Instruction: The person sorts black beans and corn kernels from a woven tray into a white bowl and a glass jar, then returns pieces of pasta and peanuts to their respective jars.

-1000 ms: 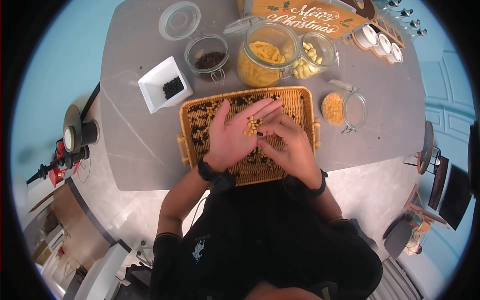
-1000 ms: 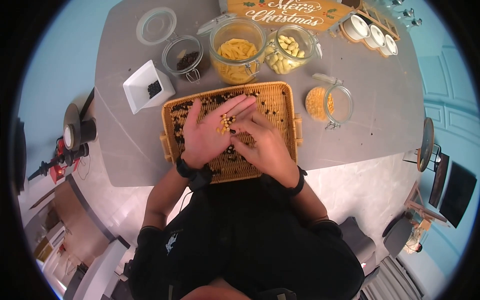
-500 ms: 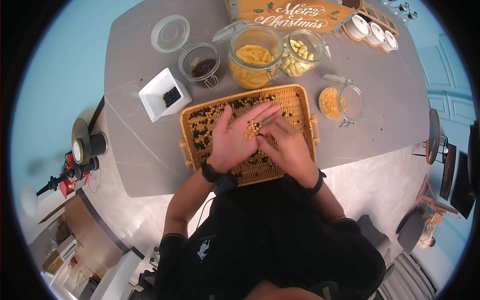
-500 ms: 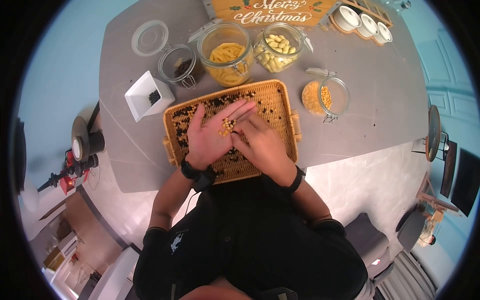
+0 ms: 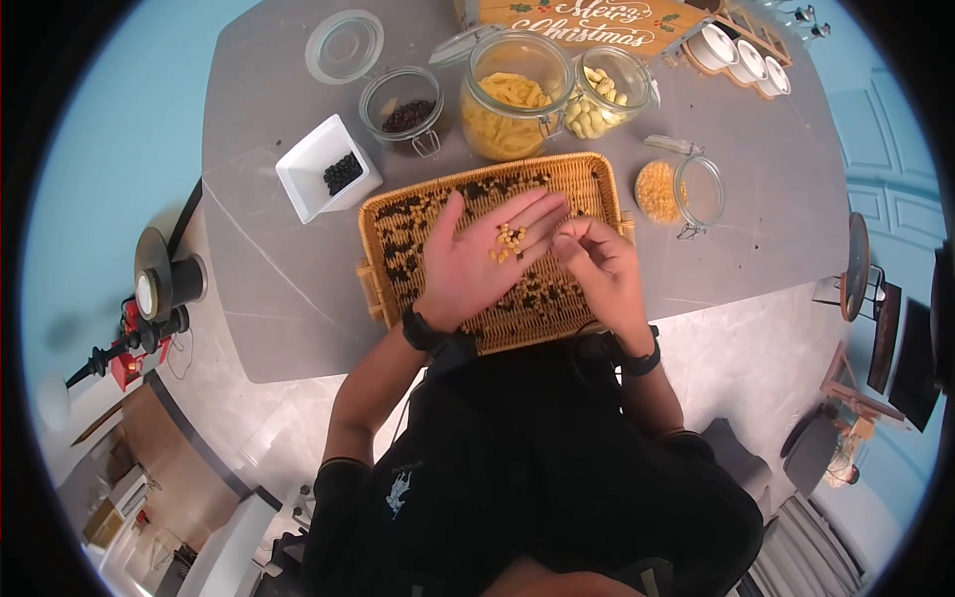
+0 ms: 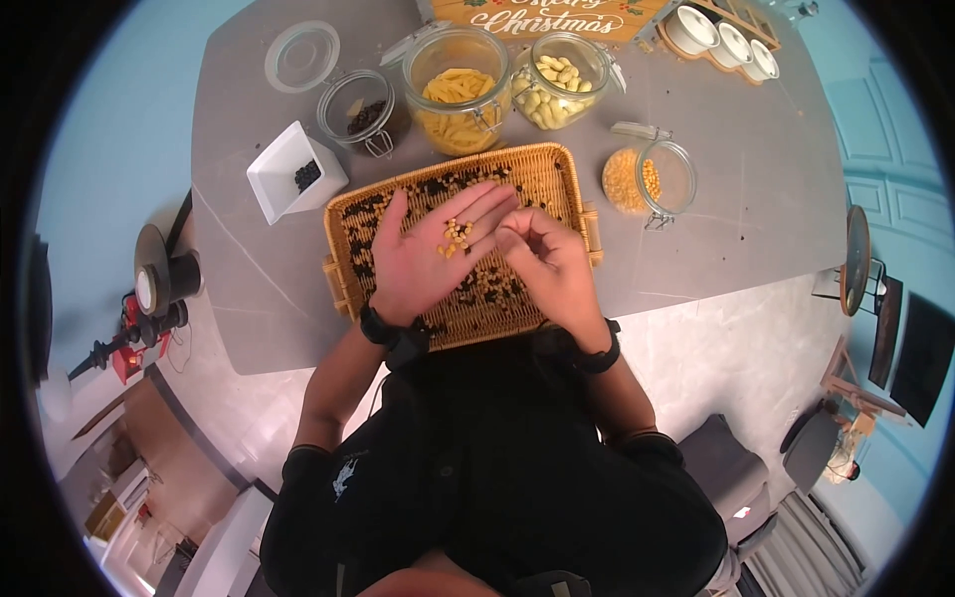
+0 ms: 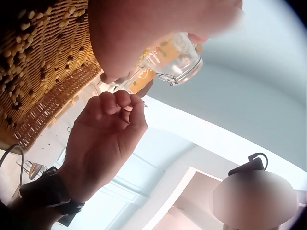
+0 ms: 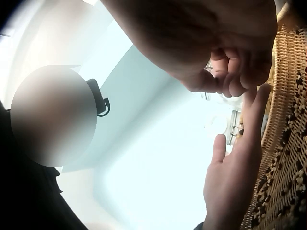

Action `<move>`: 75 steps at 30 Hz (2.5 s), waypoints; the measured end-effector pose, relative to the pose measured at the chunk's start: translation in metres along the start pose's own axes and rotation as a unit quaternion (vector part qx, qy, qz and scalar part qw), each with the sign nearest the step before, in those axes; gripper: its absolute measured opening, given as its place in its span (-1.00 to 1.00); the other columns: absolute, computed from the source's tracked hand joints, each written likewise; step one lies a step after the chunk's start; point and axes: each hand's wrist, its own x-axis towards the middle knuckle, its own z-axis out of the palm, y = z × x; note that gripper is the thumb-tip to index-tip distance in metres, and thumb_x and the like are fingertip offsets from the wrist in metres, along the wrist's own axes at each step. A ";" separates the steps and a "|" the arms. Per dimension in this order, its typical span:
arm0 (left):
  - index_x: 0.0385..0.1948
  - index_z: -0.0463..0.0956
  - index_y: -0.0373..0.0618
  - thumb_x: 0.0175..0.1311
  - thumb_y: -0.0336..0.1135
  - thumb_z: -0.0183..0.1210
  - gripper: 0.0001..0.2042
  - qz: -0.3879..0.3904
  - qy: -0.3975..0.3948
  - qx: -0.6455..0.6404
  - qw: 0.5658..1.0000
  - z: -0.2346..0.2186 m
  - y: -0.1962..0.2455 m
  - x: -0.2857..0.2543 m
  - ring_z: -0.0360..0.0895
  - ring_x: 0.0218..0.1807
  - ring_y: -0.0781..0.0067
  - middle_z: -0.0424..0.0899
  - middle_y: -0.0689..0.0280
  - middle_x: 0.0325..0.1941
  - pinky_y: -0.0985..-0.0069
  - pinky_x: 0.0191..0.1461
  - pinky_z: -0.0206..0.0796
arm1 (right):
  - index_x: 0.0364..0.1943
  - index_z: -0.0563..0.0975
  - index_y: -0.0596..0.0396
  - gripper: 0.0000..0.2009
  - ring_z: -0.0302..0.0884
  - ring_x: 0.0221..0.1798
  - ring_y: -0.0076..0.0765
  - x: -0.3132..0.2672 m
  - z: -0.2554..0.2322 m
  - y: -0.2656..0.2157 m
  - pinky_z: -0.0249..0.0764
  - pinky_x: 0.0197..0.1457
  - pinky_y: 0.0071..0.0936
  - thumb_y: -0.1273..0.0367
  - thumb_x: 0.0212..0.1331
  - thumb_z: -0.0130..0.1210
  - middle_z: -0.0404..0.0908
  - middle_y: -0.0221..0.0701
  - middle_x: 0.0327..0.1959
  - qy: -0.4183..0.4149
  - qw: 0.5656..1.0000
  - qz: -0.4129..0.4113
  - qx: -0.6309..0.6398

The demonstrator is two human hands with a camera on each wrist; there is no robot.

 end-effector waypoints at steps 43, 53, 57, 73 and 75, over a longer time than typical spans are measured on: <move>0.63 -0.16 -0.55 0.36 0.72 -0.40 0.27 -0.069 -0.021 0.108 0.992 0.002 -0.011 -0.007 0.07 0.74 -0.05 0.13 -0.14 0.70 0.04 0.79 -0.18 | -0.11 0.69 0.20 -0.86 0.78 -0.21 -0.14 -0.002 0.011 -0.012 0.63 -0.18 -0.31 0.50 0.27 0.32 0.69 -0.29 -0.14 -0.034 0.921 -0.198 -0.332; 0.64 -0.28 -0.56 0.41 0.68 -0.43 0.25 -0.077 -0.050 -0.026 0.995 -0.005 -0.013 -0.005 -0.26 0.82 -0.16 -0.22 -0.25 0.79 0.00 0.83 -0.46 | -0.07 0.65 0.25 -0.87 0.45 -0.39 -0.64 0.007 -0.026 -0.010 0.36 -0.32 -0.67 0.44 0.50 0.16 0.64 -0.46 -0.30 -0.043 0.947 0.061 0.312; 0.64 -0.26 -0.56 0.41 0.68 -0.41 0.24 -0.080 -0.041 -0.020 0.996 -0.006 -0.014 -0.005 -0.22 0.82 -0.14 -0.18 -0.25 0.78 0.02 0.83 -0.43 | -0.04 0.63 0.24 -0.87 0.48 -0.36 -0.62 0.009 -0.028 -0.010 0.40 -0.30 -0.65 0.46 0.51 0.13 0.65 -0.43 -0.24 -0.044 0.929 0.071 0.361; 0.63 -0.14 -0.56 0.52 0.54 -0.41 0.11 -0.040 -0.016 0.003 0.999 0.002 -0.009 -0.006 -0.11 0.81 -0.05 -0.05 -0.23 0.76 0.06 0.84 -0.36 | -0.32 0.43 0.16 -0.67 0.37 -0.23 -0.45 0.000 -0.010 -0.009 0.41 0.01 -0.46 0.28 0.70 -0.08 0.43 -0.45 -0.32 0.053 0.995 -0.088 0.019; 0.63 -0.12 -0.56 0.54 0.51 -0.43 0.09 -0.029 -0.007 0.012 0.999 0.004 -0.008 -0.006 -0.09 0.80 -0.02 -0.03 -0.22 0.76 0.08 0.84 -0.34 | -0.27 0.50 0.18 -0.72 0.44 -0.22 -0.37 -0.003 -0.004 -0.015 0.45 -0.01 -0.40 0.31 0.66 0.00 0.47 -0.40 -0.32 0.057 0.988 -0.110 -0.088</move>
